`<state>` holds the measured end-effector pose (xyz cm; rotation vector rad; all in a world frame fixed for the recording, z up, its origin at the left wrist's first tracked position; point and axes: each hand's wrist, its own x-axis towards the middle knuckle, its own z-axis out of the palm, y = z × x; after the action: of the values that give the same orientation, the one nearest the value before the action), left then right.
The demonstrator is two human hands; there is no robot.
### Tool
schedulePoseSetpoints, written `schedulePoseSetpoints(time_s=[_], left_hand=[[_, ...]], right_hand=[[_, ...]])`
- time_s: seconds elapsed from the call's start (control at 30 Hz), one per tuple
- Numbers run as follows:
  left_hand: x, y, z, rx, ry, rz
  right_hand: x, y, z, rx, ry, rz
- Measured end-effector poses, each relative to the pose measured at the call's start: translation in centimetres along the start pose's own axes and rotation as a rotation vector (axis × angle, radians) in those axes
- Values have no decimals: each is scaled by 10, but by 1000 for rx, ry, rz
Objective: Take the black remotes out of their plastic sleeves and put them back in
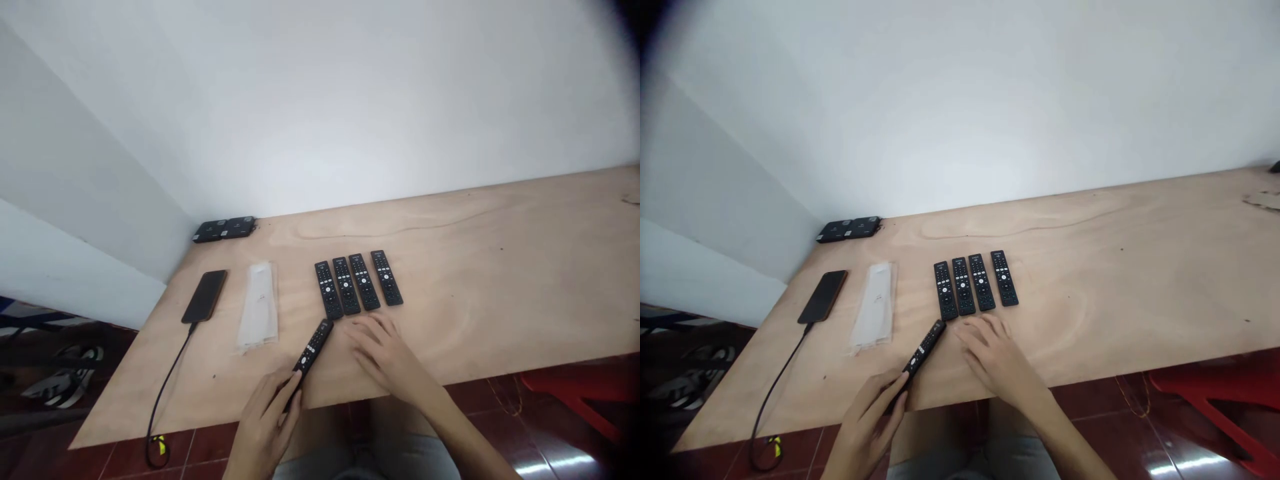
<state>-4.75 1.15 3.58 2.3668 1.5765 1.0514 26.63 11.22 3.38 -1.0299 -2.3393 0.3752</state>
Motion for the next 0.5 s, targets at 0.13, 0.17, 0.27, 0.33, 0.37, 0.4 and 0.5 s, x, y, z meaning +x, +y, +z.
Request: schedulePoseSetpoints(time_s=[0.13,0.17,0.27,0.33,0.37,0.4,0.5], left_hand=[[-5,-4,-11,-41,-35,-4],[-6,-5,-12,-55,-40,-15],[-8,-7,-13,-103,-60,-95],[-5,-9,-9,-129,-68,-171],[-2,-10,-5,-142,-72,-201],[1,-10,-1,-157,-79,-224],[14,-11,12,-214,-110,-253]], right_hand=[[9,-11,7,45,-35,-49],[10,-12,8,59,-39,-51],[10,-13,7,124,-45,-46],[9,-12,3,188,-55,-9],[7,-11,1,221,-61,20],[6,-11,-2,251,-69,51],[2,-9,-9,295,-110,103]])
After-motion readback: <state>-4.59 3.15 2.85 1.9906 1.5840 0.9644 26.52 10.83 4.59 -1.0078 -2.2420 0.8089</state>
